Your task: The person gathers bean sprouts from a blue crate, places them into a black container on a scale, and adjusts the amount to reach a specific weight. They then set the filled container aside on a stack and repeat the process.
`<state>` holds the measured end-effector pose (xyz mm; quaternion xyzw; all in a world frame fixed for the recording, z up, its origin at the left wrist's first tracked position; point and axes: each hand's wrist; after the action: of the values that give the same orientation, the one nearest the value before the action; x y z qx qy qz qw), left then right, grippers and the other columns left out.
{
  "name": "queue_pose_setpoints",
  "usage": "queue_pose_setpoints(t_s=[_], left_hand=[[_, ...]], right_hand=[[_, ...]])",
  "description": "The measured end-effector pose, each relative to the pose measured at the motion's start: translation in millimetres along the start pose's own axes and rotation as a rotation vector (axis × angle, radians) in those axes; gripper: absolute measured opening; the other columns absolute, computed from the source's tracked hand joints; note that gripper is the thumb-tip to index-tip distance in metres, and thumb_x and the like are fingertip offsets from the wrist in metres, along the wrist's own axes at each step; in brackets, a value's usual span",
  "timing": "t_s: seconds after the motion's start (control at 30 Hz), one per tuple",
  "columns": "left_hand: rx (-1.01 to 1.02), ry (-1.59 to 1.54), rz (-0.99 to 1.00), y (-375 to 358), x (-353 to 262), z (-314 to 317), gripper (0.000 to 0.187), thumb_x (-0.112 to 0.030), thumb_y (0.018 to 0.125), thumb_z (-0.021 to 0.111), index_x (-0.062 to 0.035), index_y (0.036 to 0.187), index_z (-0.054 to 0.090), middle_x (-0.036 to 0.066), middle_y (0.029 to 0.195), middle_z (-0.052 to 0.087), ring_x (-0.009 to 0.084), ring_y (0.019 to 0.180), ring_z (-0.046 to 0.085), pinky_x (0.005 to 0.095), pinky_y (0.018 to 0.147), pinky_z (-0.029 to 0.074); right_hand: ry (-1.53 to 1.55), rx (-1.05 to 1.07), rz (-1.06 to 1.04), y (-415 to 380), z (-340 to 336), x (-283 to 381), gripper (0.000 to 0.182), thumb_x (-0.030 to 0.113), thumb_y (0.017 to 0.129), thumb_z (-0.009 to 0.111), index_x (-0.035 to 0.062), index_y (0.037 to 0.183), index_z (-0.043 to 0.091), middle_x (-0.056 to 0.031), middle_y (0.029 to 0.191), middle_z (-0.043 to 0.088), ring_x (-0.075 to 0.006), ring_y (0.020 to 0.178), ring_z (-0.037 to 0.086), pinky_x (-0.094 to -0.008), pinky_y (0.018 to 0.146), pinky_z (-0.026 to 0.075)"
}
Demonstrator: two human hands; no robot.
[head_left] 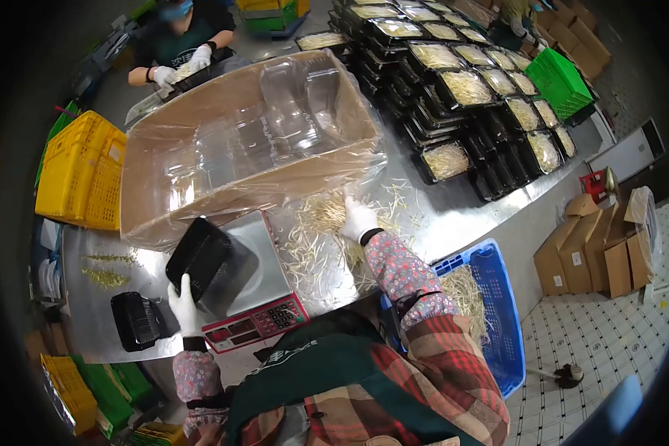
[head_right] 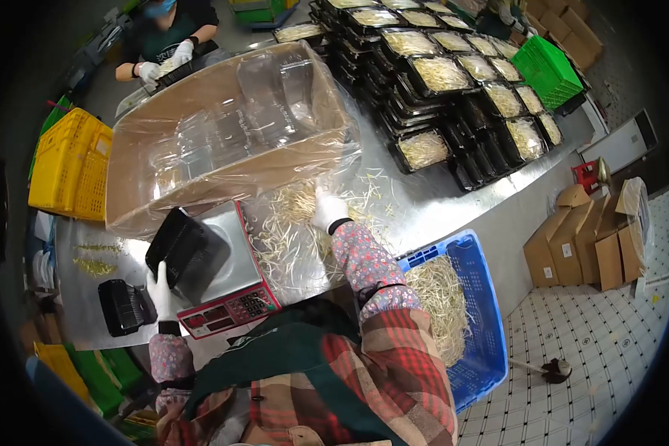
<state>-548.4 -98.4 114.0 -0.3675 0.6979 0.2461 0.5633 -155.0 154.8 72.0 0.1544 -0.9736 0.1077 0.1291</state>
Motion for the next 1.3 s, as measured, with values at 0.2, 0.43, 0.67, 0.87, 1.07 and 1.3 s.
queue_pose_setpoints(t_s=[0.2,0.43,0.67,0.87,1.07,1.3], left_hand=[[-0.13,-0.454,-0.014,20,10,25,0.03,-0.007,0.09,0.063,0.0021,0.118,0.059,0.006,0.103,0.065,0.0145,0.091,0.061,0.0276,0.082,0.05],[0.048,-0.216,0.415,15,-85,62,0.069,0.017,0.072,0.034,0.0051,0.139,0.045,0.016,0.133,0.057,0.0244,0.124,0.053,0.0306,0.105,0.04],[0.181,0.771,0.91,-35,-153,108,0.077,0.0,0.072,0.048,0.0055,0.146,0.029,0.027,0.156,0.017,0.0488,0.144,0.011,0.0629,0.114,0.012],[0.528,0.208,0.197,-32,-118,52,0.062,-0.006,0.092,0.046,0.0044,0.149,0.024,0.031,0.142,0.042,0.0356,0.135,0.04,0.0352,0.112,0.03],[0.13,0.486,0.477,-14,-1,33,0.064,-0.025,0.096,0.05,0.0084,0.146,0.027,0.029,0.144,0.04,0.038,0.134,0.039,0.0416,0.113,0.027],[0.337,0.91,0.758,-23,-40,21,0.066,-0.032,0.094,0.049,0.004,0.146,0.031,0.023,0.15,0.035,0.0345,0.138,0.035,0.0448,0.112,0.027]], right_hand=[[0.308,-0.039,0.115,-20,-15,4,0.112,0.031,0.058,0.081,0.0071,0.151,0.024,-0.0256,0.1,0.068,-0.0391,0.094,0.066,-0.0434,0.087,0.052],[0.138,-0.08,-0.128,-44,-79,59,0.097,0.028,0.061,0.079,0.0009,0.143,0.035,-0.0224,0.098,0.068,-0.0362,0.092,0.067,-0.0427,0.082,0.053],[-0.258,-0.159,-0.544,-37,-102,177,0.034,0.013,0.069,0.065,-0.0003,0.1,0.057,-0.0187,0.087,0.066,-0.033,0.082,0.067,-0.0419,0.069,0.055],[-0.192,-0.267,-0.931,-43,-85,259,0.031,0.012,0.068,0.062,0.0006,0.096,0.056,-0.0142,0.078,0.063,-0.0298,0.075,0.063,-0.0407,0.06,0.051],[-0.225,-0.166,-1.185,-50,-10,278,0.038,0.015,0.068,0.065,0.0003,0.103,0.057,-0.0125,0.087,0.061,-0.0282,0.079,0.06,-0.0415,0.063,0.048],[0.186,0.218,-1.056,-33,11,271,0.086,0.029,0.064,0.078,-0.0019,0.136,0.041,-0.0223,0.13,0.047,-0.0375,0.122,0.045,-0.0446,0.1,0.039]])
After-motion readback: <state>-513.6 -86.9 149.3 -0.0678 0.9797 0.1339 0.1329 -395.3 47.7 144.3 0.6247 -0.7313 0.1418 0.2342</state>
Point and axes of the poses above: each hand's wrist, its own y-axis towards the middle knuckle, its own z-axis out of the palm, x = y × z
